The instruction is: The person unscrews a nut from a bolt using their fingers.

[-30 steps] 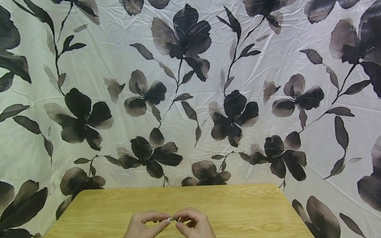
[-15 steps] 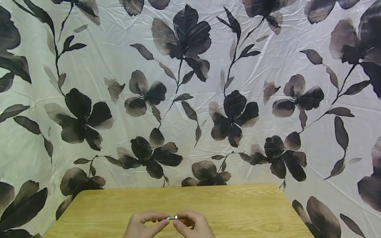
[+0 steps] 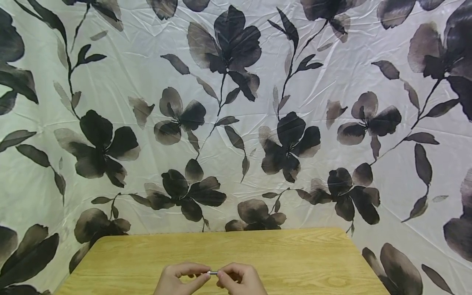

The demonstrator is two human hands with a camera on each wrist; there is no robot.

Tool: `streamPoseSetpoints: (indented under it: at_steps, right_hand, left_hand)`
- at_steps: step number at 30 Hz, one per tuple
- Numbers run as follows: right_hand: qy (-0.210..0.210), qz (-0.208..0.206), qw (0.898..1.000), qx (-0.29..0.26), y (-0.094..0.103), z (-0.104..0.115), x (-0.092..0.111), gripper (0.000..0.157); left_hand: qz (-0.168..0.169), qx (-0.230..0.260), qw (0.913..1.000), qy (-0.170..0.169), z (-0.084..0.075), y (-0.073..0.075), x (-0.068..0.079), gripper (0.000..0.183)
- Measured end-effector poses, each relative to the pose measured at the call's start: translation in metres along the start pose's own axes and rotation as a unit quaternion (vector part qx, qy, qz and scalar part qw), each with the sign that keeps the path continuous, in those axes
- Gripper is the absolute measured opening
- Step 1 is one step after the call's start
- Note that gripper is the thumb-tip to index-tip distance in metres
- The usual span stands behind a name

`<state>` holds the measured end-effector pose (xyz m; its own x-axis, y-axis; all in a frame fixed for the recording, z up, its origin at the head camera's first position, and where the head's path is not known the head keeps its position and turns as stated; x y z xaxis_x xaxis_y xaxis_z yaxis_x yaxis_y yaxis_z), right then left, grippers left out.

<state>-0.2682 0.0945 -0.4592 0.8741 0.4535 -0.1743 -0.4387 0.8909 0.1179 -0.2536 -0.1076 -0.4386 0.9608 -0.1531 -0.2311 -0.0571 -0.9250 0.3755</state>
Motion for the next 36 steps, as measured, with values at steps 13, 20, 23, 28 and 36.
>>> streamPoseSetpoints:
  at_steps: [13,20,23,28,36]
  right_hand:
    - [0.015,-0.017,1.000,0.002,-0.0007,0.0001,-0.0015,0.030]
    - [0.034,-0.017,0.999,0.002,-0.0026,0.0023,-0.0007,0.032]
    - [0.038,-0.016,0.999,-0.004,-0.0026,0.0034,-0.0011,0.035]
    - [0.020,0.007,1.000,-0.017,-0.0021,0.0011,-0.0019,0.046]
    - [-0.022,0.025,0.999,-0.006,-0.0015,-0.0062,-0.0018,0.046]
  left_hand:
    - [0.008,-0.005,0.9999,0.005,0.0010,0.0010,-0.0007,0.019]
    - [-0.003,-0.007,1.0000,0.004,0.0010,0.0006,-0.0001,0.017]
    - [-0.003,-0.003,1.0000,0.005,-0.0002,0.0010,-0.0002,0.018]
    - [0.000,0.001,1.0000,0.008,-0.0017,0.0019,-0.0002,0.018]
    - [-0.006,0.000,0.9999,0.014,-0.0005,0.0021,0.0011,0.017]
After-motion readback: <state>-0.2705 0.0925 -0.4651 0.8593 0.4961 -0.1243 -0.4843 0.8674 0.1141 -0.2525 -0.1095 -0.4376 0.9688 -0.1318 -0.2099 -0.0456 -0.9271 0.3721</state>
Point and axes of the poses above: each hand's wrist, its own x-axis away from the middle knuckle, its own y-axis out of the back of the hand, z = x × y, the point moved 4 cm from there along -x, towards the middle knuckle, and after that the axes turned 6 degrees about y, right-handed, at the moved point
